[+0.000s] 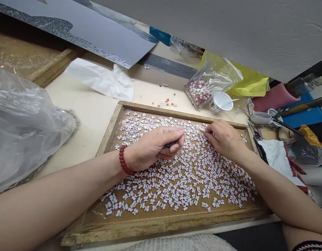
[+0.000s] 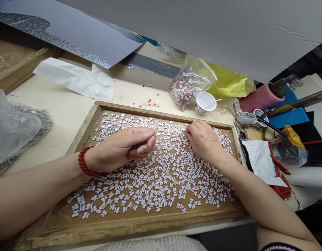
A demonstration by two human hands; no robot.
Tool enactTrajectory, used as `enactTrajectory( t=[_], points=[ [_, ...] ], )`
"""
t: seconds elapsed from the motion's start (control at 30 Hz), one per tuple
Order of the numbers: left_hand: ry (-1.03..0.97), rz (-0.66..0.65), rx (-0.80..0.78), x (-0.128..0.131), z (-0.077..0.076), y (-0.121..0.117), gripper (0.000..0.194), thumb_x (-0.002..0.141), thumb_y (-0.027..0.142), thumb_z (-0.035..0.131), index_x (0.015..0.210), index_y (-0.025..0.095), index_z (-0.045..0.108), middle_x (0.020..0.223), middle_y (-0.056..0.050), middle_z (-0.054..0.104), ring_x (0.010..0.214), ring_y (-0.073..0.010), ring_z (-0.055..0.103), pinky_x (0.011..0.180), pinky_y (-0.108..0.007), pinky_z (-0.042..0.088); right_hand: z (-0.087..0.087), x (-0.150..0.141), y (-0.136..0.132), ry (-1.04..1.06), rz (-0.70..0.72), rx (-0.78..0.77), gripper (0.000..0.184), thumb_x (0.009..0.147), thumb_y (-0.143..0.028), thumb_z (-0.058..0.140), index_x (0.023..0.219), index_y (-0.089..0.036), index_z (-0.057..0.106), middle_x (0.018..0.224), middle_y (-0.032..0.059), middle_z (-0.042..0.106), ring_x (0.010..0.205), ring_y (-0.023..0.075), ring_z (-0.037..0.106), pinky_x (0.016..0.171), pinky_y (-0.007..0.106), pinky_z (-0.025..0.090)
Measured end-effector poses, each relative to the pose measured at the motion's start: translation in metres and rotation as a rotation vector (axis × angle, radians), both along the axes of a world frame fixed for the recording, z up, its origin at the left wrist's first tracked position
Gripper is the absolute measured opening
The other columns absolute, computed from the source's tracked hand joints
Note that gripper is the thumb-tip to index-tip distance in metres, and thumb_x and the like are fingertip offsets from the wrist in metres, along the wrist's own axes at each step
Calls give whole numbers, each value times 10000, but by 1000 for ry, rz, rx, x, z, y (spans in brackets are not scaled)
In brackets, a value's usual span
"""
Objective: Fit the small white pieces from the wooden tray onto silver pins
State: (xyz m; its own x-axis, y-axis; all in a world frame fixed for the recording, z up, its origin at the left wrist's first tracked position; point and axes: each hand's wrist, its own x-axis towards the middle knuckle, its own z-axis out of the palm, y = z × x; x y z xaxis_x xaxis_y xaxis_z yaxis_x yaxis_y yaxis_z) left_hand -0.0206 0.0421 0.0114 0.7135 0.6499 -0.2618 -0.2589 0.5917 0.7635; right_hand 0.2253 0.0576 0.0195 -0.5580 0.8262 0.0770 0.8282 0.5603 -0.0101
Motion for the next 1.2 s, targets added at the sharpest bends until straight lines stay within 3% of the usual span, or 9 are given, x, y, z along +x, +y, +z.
enactTrajectory(
  t=[0.17,0.4,0.8,0.97,1.1,1.2],
  points=[
    [14,3,17,0,-2,0,394,921,370,452,587,161,464,478,44,357,443,-68,224,445,-232,155,-2,-1,2,-56,17,4,191,902,-211,412,784,-170,556,797,99,625,805,226,541,744,388,454],
    [64,33,40,1,2,0,271,894,245,444,640,156,474,540,40,385,451,-58,244,442,-229,149,-2,-3,2,-67,0,-7,196,900,-212,418,798,-161,579,810,98,631,822,227,552,753,372,453],
    [59,9,17,1,3,0,255,904,250,465,676,146,518,550,45,391,448,-54,243,435,-225,140,-1,-2,3,-30,-12,-24,153,888,-224,477,810,-147,583,805,86,624,815,227,555,746,369,455],
    [-1,-63,17,0,-2,0,234,906,323,516,768,144,572,547,63,385,453,-49,235,433,-209,143,12,-10,-7,203,41,0,92,875,-208,528,828,-150,581,799,70,626,778,182,549,702,330,443],
    [-15,-166,59,-1,-4,-2,207,894,333,543,798,153,577,537,69,385,467,-55,255,447,-204,168,27,-32,-25,512,179,-162,56,859,-216,581,842,-163,582,766,27,630,729,121,546,665,270,438],
    [11,-229,81,-2,-4,-3,187,879,341,565,810,167,567,542,70,390,483,-63,271,467,-205,181,31,-44,-34,633,189,-235,49,847,-211,599,851,-163,588,770,17,631,739,107,556,676,260,446]
  ],
)
